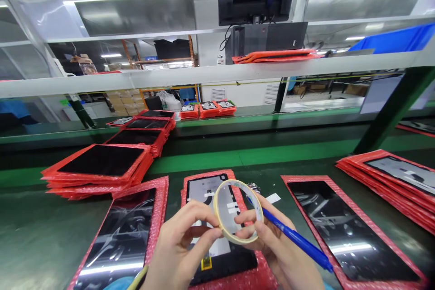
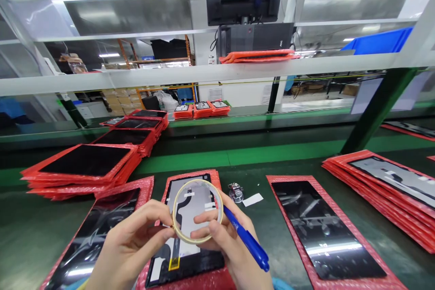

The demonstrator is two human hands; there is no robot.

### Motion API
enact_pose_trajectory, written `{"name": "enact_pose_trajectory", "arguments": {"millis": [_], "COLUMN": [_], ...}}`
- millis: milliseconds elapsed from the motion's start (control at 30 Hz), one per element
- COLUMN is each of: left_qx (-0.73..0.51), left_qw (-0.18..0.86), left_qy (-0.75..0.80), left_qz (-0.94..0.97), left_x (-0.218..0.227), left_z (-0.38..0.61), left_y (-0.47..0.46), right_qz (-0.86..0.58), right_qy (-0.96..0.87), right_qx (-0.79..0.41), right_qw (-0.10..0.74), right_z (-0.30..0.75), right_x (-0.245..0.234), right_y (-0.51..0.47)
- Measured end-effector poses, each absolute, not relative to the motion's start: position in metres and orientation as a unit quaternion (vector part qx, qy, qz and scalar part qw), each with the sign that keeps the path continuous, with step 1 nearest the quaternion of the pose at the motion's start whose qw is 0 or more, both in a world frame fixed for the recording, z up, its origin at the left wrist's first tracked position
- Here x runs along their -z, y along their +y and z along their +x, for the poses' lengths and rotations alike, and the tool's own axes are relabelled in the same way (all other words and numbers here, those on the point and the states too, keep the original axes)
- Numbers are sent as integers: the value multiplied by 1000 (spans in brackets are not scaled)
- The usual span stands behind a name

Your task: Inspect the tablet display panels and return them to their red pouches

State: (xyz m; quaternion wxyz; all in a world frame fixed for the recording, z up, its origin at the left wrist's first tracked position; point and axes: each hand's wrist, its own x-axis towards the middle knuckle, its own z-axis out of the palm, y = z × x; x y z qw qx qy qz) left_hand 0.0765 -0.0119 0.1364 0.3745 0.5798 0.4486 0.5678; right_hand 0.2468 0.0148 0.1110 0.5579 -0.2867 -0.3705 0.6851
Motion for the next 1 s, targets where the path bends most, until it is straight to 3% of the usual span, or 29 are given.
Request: {"name": "enact_pose_trajectory", "arguments": {"millis": [100,400,800,1000], "left_qx": [-546,-428,-450,-514], "left_qw": [351,449,473,318], "left_qy": [458,446,396,416], "left_qz": [608,645,646,679], "left_x": [-137,-141,-136,-128], "left_z": [74,63,62,60], "left_y": [-11,-9,-2,3], "right_qz": [-307,-258,-243,-275], "right_qy": [-366,-365,-338,-311], "right_qx": [-668,-688,-711,-661], "right_qw": [571,572,567,625], "right_z": [245,246,243,243], "right_x": [-115,-111,-108,-107], "right_y": [12,15,17,17]}}
